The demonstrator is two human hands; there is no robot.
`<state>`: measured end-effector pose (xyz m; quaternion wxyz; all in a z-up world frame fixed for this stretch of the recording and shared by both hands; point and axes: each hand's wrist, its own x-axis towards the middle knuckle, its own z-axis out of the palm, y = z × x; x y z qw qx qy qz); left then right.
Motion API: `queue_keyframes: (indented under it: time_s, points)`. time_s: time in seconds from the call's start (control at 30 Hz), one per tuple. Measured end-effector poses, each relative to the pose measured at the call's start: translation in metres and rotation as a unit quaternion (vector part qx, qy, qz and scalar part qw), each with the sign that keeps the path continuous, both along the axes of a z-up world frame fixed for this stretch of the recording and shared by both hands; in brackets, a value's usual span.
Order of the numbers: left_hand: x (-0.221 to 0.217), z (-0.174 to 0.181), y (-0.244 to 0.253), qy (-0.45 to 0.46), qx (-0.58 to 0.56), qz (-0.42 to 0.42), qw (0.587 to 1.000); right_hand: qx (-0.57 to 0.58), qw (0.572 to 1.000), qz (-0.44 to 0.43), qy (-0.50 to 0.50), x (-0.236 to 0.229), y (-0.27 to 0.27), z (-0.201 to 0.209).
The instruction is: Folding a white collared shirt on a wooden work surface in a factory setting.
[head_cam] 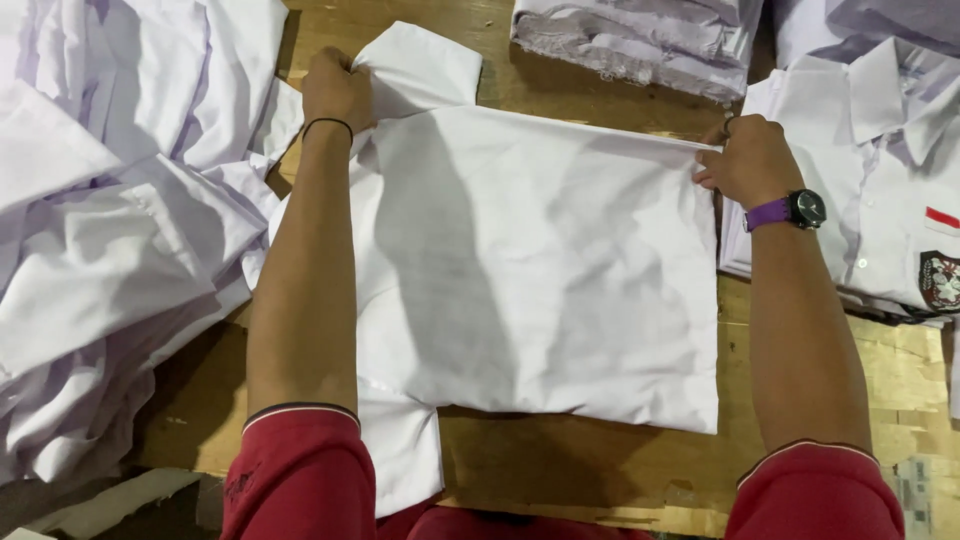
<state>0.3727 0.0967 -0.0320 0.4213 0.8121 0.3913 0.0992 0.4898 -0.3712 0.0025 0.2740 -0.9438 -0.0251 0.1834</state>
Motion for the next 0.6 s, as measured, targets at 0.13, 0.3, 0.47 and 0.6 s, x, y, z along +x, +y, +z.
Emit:
queue_keyframes:
  time_s: [0.13,0.3,0.47,0.6]
  points:
    - [-0.002,-0.012,0.001,-0.103,0.053,-0.029,0.993,0.022,0.999,-0.003,-0.026,0.001,-0.01,-0.012]
    - [-0.02,0.011,-0.005,-0.168,0.112,-0.076,0.977,0.0,0.982,0.049,-0.18,0.002,-0.025,-0.032]
    - [-0.057,0.023,0.001,-0.148,0.095,-0.17,0.97,0.017,0.961,0.116,-0.25,-0.01,-0.043,-0.043]
    - [-0.1,0.041,-0.001,-0.092,0.064,-0.204,0.972,0.0,0.945,0.177,-0.275,-0.022,-0.059,-0.051]
